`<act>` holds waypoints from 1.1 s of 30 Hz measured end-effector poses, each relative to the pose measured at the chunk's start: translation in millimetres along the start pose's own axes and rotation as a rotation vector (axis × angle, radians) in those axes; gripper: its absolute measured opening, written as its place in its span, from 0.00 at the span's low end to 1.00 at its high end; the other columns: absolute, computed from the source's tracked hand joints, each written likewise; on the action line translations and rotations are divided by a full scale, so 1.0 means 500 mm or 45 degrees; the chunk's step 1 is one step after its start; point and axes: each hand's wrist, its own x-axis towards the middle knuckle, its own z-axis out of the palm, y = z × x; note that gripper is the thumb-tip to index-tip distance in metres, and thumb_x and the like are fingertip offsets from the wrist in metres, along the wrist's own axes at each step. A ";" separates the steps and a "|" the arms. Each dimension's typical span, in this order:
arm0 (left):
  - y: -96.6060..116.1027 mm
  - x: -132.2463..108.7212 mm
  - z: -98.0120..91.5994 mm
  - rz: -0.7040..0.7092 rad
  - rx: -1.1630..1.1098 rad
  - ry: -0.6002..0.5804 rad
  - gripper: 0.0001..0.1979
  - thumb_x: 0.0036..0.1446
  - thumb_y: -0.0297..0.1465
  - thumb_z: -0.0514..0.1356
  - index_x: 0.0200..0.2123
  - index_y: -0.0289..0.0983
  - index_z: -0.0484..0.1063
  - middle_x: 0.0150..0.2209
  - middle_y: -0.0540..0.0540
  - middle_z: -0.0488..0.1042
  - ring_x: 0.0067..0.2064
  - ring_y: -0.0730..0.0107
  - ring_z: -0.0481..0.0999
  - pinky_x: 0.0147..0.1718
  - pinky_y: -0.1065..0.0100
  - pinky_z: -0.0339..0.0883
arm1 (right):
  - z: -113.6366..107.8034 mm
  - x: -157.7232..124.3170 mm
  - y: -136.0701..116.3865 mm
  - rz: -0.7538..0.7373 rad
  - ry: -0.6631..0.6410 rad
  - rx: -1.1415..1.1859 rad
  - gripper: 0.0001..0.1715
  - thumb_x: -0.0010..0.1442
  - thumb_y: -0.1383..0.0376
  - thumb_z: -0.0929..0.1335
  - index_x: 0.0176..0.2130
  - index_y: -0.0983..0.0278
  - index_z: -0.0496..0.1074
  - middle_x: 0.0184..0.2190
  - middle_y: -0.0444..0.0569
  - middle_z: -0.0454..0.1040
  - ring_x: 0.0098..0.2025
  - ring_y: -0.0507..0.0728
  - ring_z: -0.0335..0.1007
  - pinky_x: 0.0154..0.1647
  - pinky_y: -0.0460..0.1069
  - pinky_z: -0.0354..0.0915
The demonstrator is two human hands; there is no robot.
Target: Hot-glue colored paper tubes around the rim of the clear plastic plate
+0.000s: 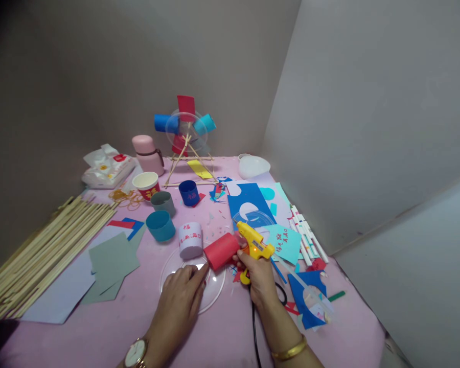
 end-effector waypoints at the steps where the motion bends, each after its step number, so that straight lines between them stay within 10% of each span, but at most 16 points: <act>1: 0.000 0.000 0.000 -0.003 -0.002 0.000 0.17 0.64 0.26 0.48 0.54 0.39 0.67 0.37 0.45 0.70 0.37 0.60 0.68 0.37 0.59 0.61 | 0.000 0.000 0.000 -0.001 0.000 -0.002 0.17 0.34 0.66 0.79 0.27 0.66 0.76 0.18 0.46 0.78 0.19 0.50 0.70 0.20 0.41 0.66; 33: -0.003 -0.005 0.002 0.006 -0.053 -0.010 0.17 0.64 0.26 0.48 0.52 0.39 0.68 0.38 0.44 0.70 0.38 0.60 0.68 0.37 0.58 0.62 | 0.038 0.029 -0.043 -0.108 -0.128 -0.202 0.14 0.36 0.67 0.76 0.28 0.66 0.74 0.21 0.42 0.75 0.17 0.48 0.67 0.15 0.42 0.58</act>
